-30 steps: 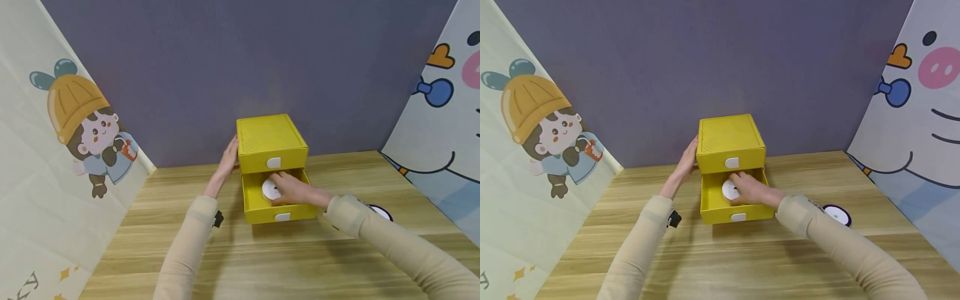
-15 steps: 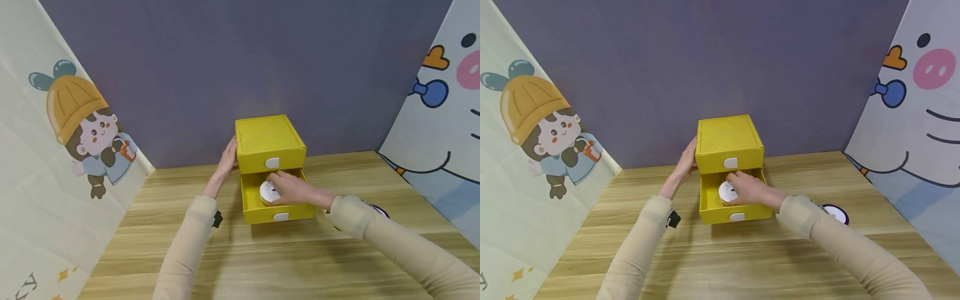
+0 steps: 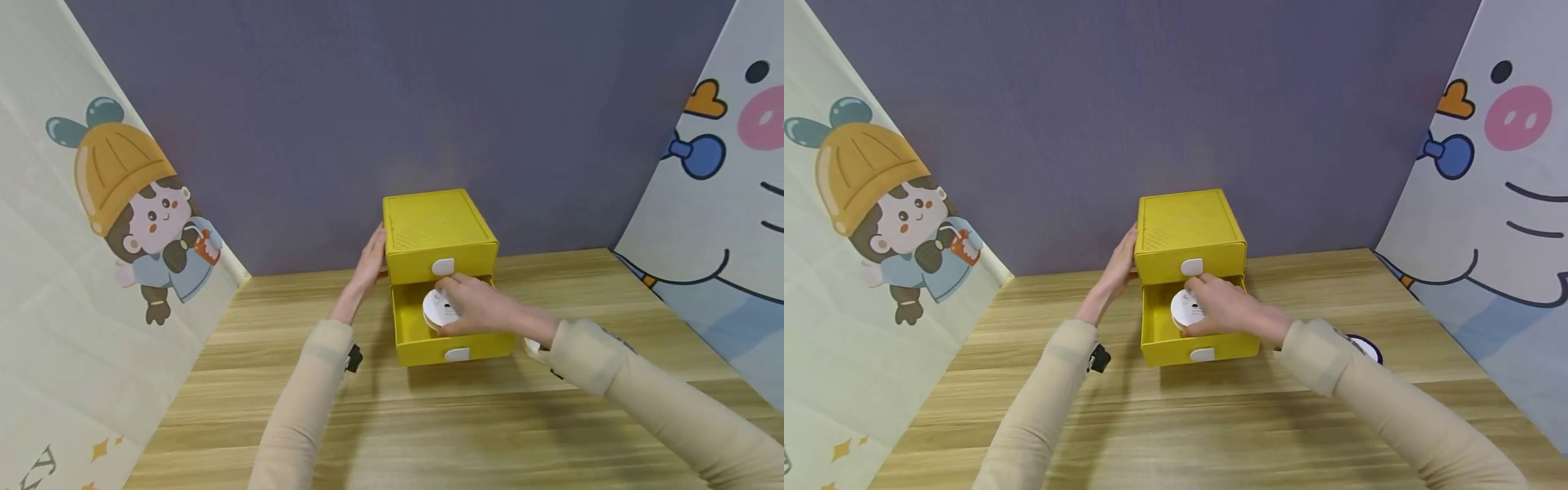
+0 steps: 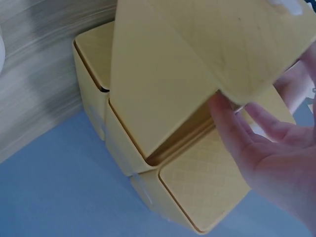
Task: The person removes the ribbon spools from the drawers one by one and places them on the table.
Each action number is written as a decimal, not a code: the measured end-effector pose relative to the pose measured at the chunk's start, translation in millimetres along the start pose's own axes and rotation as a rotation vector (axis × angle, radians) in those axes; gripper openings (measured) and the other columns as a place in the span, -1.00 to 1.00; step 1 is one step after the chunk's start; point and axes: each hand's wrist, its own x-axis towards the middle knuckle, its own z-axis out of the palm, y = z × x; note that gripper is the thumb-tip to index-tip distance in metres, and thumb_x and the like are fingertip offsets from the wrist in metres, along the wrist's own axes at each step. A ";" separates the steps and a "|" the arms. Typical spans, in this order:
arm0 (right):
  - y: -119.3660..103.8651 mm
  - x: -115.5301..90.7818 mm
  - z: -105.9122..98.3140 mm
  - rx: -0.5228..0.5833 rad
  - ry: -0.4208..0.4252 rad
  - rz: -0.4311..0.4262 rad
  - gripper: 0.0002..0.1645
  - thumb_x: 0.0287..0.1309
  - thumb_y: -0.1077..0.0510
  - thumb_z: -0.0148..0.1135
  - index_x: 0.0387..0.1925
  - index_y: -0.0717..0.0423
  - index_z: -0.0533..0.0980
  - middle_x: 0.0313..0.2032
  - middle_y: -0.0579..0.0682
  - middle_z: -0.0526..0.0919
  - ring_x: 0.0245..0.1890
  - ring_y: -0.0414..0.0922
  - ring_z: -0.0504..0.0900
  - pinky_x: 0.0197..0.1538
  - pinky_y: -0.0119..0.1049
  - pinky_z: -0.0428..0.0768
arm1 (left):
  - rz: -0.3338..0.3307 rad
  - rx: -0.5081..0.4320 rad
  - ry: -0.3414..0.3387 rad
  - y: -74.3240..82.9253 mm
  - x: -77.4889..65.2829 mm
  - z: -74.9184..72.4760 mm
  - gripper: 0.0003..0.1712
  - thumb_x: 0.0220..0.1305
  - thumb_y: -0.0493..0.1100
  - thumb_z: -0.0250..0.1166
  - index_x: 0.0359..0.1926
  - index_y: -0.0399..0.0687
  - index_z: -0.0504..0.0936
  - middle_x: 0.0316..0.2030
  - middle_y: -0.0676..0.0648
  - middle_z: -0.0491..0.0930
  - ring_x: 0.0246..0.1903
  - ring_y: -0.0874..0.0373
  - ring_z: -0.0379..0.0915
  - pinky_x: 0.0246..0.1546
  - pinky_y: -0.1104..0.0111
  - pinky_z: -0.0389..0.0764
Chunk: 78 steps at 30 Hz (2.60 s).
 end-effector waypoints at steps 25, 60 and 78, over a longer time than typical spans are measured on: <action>1.7 -47.4 -52.1 -0.036 0.104 -0.021 -0.16 -0.09 -0.12 0.56 0.15 0.22 0.47 0.03 0.19 0.61 -0.14 -0.01 0.57 -0.21 -0.24 0.59 | 0.010 0.010 0.005 0.2 0.4 -0.2 -0.28 0.56 0.28 -0.29 0.60 0.24 -0.14 0.60 0.04 -0.14 0.54 -0.09 -0.01 0.38 -0.16 0.35; 64.6 -153.7 -2.6 -0.035 0.161 0.134 -0.02 -0.30 -0.19 0.64 0.13 0.21 0.48 0.01 0.28 0.62 -0.15 0.01 0.60 -0.23 -0.16 0.62 | -0.013 0.014 -0.006 -0.4 -0.6 -1.1 -0.27 0.54 0.31 -0.32 0.59 0.30 -0.20 0.60 0.13 -0.24 0.59 -0.01 -0.22 0.43 -0.19 0.23; 75.2 -177.4 56.7 -0.002 0.171 0.168 -0.02 -0.44 -0.24 0.67 0.06 0.15 0.53 -0.02 0.13 0.64 -0.08 -0.04 0.60 -0.05 -0.03 0.66 | -0.007 0.021 0.002 -1.7 0.5 -0.2 -0.28 0.54 0.32 -0.31 0.59 0.31 -0.16 0.61 0.10 -0.19 0.57 -0.03 -0.13 0.42 -0.16 0.28</action>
